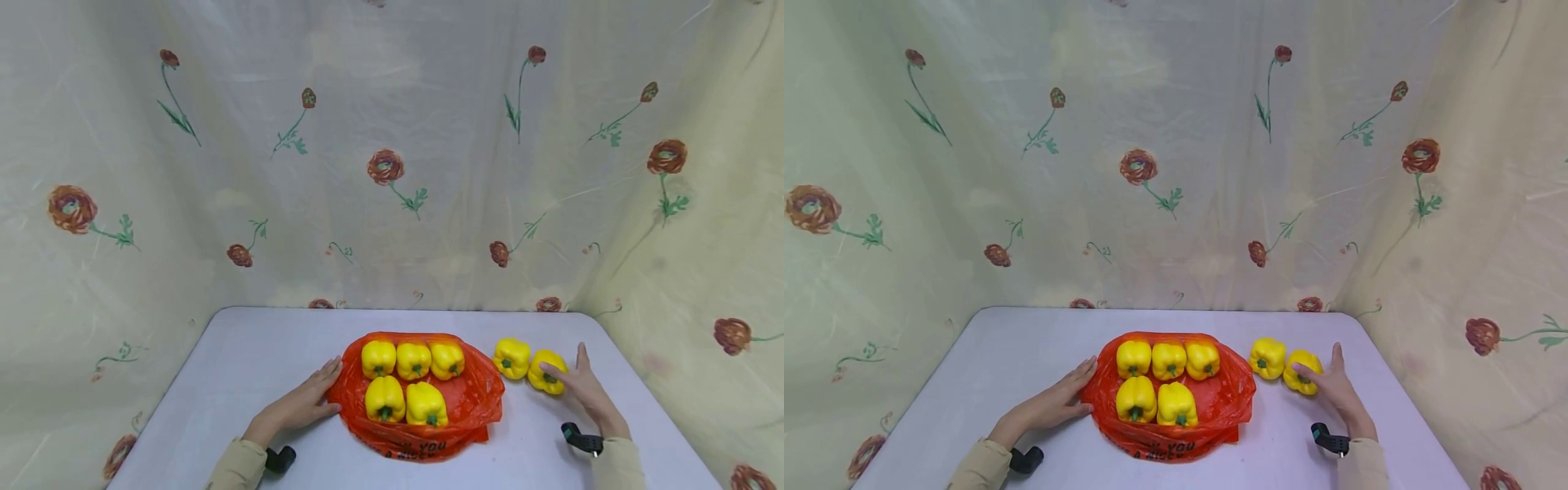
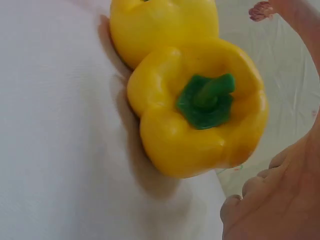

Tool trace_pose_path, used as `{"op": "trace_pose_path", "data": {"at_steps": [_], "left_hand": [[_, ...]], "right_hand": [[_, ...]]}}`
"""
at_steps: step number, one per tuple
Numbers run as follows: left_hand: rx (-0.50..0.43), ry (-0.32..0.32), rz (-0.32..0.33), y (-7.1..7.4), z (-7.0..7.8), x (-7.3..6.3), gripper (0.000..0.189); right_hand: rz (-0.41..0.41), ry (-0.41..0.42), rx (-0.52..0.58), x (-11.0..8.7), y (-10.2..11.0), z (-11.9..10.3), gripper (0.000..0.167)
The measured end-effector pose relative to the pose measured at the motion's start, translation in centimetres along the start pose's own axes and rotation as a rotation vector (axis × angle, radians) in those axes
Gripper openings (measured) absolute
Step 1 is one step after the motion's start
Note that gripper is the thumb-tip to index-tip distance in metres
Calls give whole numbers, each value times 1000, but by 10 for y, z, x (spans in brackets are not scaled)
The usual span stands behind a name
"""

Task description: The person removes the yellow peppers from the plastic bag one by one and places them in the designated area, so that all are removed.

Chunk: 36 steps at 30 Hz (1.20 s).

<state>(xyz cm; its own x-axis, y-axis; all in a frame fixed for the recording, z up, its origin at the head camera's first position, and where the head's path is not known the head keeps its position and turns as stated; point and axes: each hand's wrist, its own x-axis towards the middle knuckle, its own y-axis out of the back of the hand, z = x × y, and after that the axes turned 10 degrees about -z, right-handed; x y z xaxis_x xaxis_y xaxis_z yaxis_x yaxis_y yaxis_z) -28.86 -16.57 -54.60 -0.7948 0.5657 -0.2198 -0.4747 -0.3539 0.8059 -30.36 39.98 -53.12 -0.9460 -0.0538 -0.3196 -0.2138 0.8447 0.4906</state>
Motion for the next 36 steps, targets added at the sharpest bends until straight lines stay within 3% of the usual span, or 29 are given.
{"op": "trace_pose_path", "data": {"at_steps": [12,19,29,36], "left_hand": [[-9,-1,2,0,0,0,81],[-2,8,1,1,-1,1,83],[0,2,-4,0,-2,2,82],[-13,-1,-12,0,-2,3,82]], "right_hand": [[24,55,-32,-11,6,-21,117],[56,175,-68,-23,3,-50,116],[35,403,11,-43,-16,-93,109],[31,483,-6,-52,-38,-117,106]]}}
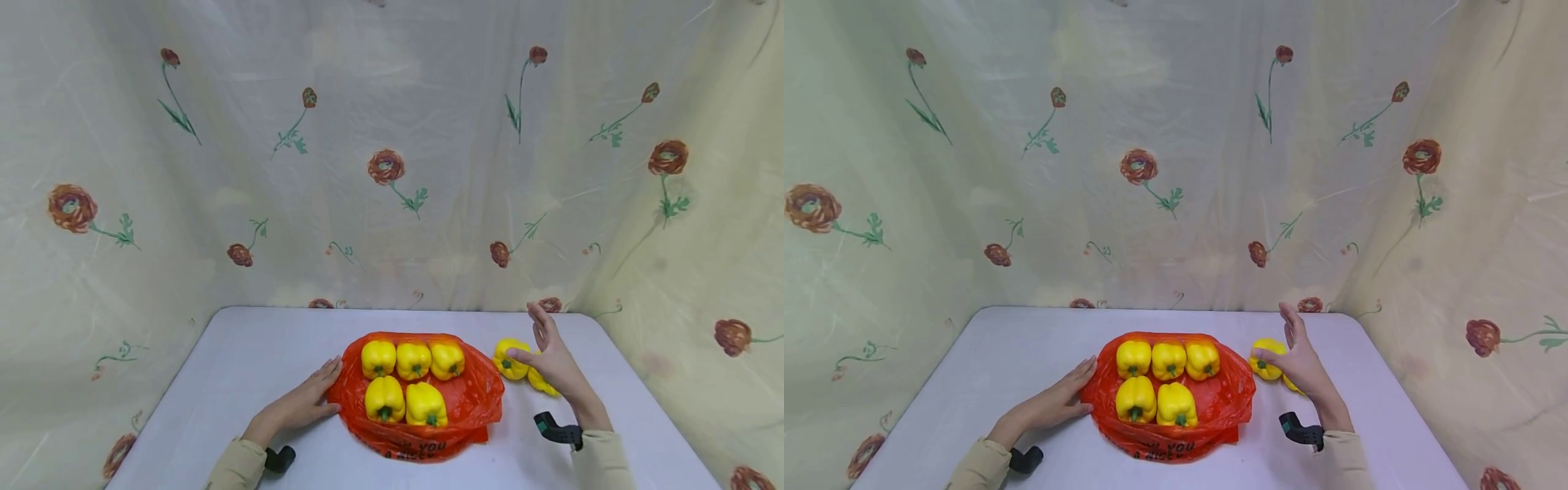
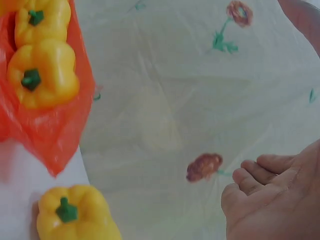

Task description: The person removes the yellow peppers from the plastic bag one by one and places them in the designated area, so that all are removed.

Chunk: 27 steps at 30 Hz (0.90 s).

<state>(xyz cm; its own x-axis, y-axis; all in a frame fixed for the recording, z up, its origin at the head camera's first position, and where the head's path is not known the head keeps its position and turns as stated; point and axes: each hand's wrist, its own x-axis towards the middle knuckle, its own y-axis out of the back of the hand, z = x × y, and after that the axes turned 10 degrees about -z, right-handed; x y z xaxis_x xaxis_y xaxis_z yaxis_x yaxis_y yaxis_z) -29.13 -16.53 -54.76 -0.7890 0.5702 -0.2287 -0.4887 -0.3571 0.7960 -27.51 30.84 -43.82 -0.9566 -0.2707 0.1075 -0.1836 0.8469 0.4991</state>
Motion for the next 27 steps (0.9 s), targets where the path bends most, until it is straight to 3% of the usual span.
{"op": "trace_pose_path", "data": {"at_steps": [12,21,27], "left_hand": [[-15,13,-8,1,3,-2,82],[-16,17,-7,2,4,-1,82],[-13,18,-8,2,3,-1,82]], "right_hand": [[-155,39,13,9,-50,-17,99],[-287,-54,97,16,-81,-18,96],[-353,-48,95,18,-99,-15,88]]}}
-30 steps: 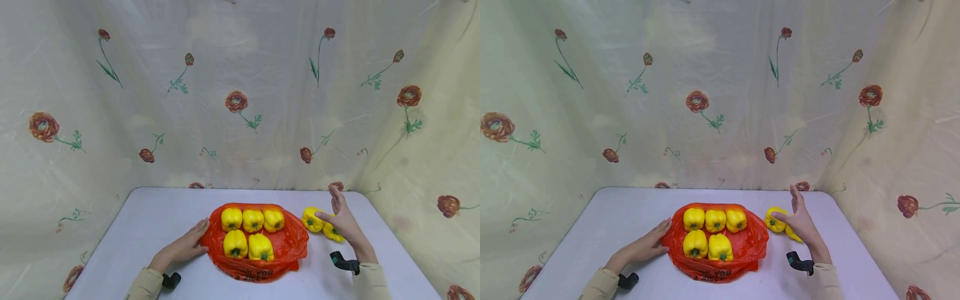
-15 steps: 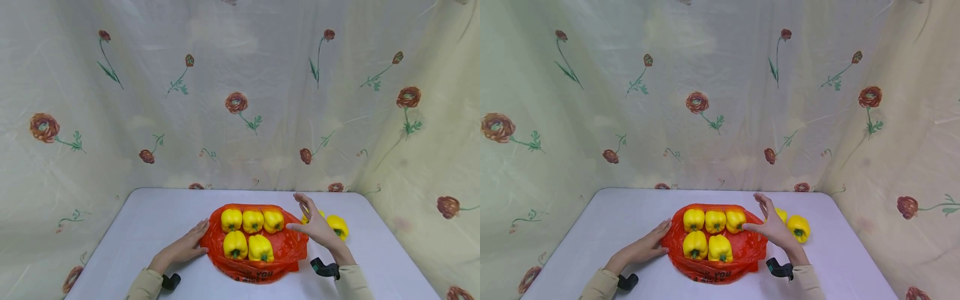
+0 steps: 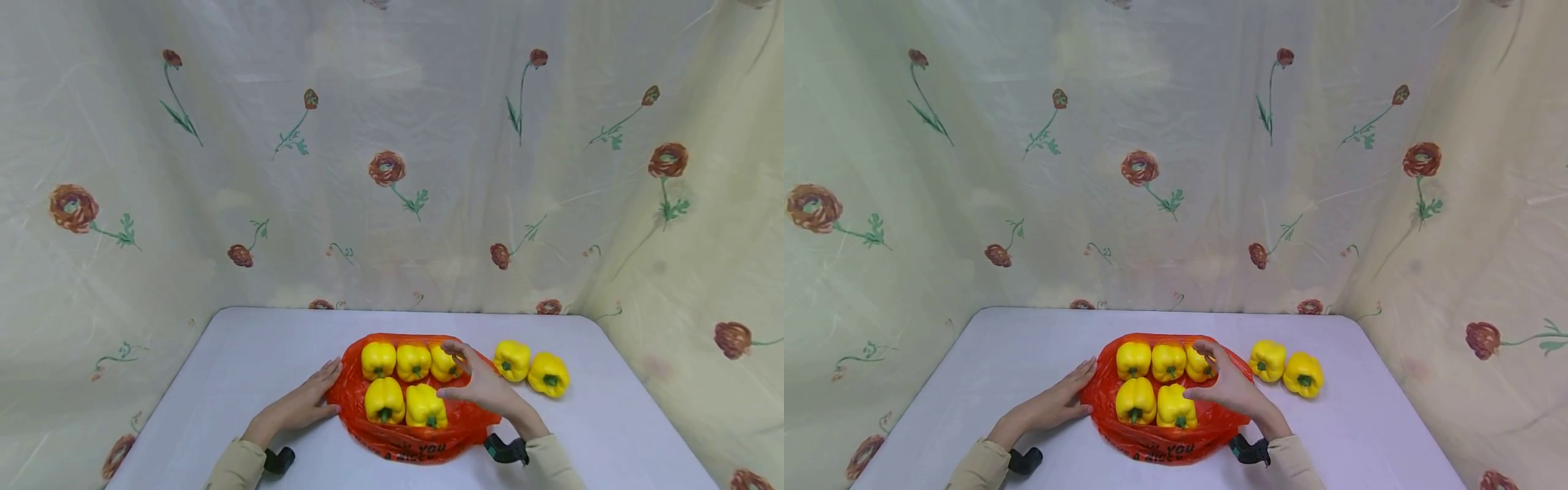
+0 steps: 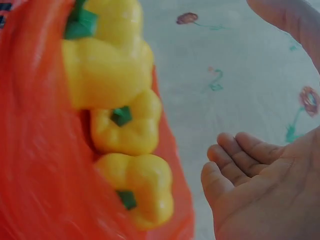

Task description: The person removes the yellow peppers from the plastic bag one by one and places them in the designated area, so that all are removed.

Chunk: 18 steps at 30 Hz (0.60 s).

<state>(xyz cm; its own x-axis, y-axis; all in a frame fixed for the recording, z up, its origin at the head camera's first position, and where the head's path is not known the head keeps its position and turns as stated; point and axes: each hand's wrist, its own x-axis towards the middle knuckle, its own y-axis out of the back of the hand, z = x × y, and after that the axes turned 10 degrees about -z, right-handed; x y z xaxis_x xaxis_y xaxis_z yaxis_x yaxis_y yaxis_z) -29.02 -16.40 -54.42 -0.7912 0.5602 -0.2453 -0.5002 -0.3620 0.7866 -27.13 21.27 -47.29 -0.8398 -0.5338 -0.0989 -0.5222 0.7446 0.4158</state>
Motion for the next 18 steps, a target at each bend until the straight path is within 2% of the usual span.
{"op": "trace_pose_path", "data": {"at_steps": [8,18], "left_hand": [[14,-1,7,0,0,-1,81],[27,3,9,-1,-2,0,82]], "right_hand": [[-102,-105,-2,9,-10,14,85],[-224,-83,-20,17,-16,35,81]]}}
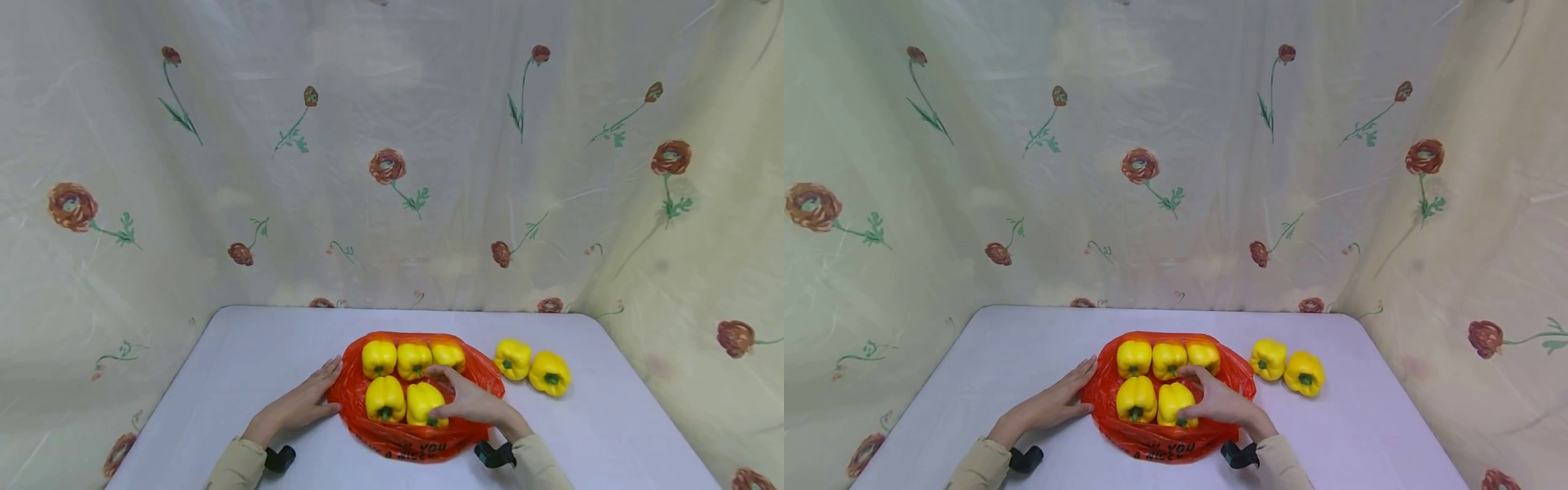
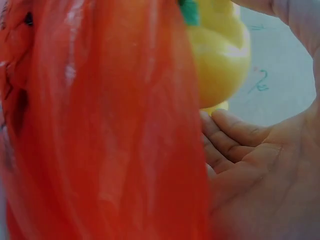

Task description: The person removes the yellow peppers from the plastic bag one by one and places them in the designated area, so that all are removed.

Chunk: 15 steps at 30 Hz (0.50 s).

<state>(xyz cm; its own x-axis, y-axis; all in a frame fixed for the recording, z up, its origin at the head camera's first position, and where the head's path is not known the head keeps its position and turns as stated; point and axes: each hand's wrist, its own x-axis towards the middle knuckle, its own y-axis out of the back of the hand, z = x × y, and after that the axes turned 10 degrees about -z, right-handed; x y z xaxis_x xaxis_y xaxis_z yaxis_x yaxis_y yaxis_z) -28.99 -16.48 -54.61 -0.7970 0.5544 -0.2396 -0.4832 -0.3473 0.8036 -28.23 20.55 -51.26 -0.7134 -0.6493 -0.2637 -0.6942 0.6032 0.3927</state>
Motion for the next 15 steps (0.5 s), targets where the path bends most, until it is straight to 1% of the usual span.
{"op": "trace_pose_path", "data": {"at_steps": [3,7,15], "left_hand": [[0,5,-2,-1,-1,1,83],[3,12,-2,-1,-1,2,84],[1,3,0,-1,-2,2,84]], "right_hand": [[-24,4,7,1,-2,2,80],[-32,-9,3,3,-3,4,78],[-49,-53,-47,7,-5,10,74]]}}
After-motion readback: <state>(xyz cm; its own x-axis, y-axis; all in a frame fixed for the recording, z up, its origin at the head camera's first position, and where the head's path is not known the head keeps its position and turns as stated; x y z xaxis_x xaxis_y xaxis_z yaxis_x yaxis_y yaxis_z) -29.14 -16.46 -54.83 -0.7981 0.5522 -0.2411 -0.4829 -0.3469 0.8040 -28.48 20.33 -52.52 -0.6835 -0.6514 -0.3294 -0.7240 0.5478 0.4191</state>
